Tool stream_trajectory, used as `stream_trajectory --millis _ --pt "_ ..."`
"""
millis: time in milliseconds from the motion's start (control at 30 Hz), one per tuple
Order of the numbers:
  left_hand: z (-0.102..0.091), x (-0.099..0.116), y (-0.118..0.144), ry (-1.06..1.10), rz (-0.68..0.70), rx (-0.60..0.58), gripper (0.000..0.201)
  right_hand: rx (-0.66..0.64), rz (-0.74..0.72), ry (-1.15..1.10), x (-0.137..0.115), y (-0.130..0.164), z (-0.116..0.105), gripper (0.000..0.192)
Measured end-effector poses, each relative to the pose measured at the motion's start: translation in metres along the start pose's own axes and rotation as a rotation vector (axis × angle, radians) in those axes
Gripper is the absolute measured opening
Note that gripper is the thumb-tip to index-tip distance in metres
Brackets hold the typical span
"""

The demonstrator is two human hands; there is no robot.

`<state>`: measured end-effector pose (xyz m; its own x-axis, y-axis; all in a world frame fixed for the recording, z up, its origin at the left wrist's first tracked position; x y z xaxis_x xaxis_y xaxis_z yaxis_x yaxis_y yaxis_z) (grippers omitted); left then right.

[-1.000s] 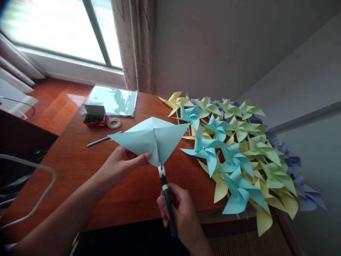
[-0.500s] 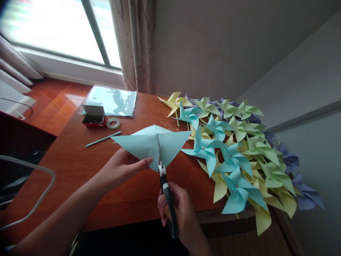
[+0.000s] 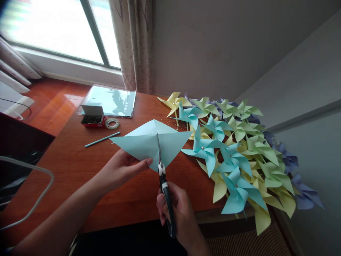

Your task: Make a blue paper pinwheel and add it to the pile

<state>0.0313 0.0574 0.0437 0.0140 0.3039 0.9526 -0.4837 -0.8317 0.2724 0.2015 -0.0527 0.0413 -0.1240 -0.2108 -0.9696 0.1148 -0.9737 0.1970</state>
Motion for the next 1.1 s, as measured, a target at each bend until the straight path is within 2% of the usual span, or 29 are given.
stream_trajectory --millis 533,767,1100 --pt "0.0015 -0.0002 0.0013 0.106 -0.039 0.015 0.018 0.027 0.021 0.012 0.0011 -0.0005 0.0014 0.050" --pt "0.0013 0.0006 0.0010 0.116 -0.020 -0.004 0.014 0.031 0.022 -0.012 0.0023 -0.0002 0.0019 0.050" --pt "0.0016 0.0002 0.0015 0.108 -0.050 -0.005 0.019 0.040 0.018 -0.021 0.0030 -0.0012 0.0019 0.050"
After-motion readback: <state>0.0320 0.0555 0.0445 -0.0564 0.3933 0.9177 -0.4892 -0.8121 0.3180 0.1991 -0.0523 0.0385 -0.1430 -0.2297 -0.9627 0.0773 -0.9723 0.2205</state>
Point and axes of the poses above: each hand's wrist, its own y-axis away from the middle knuckle, its own z-axis out of the palm, x = y × z, the point moved 1 cm from there along -y, towards the middle knuckle, and after that the axes turned 14 degrees about -z, right-handed, at the moved point
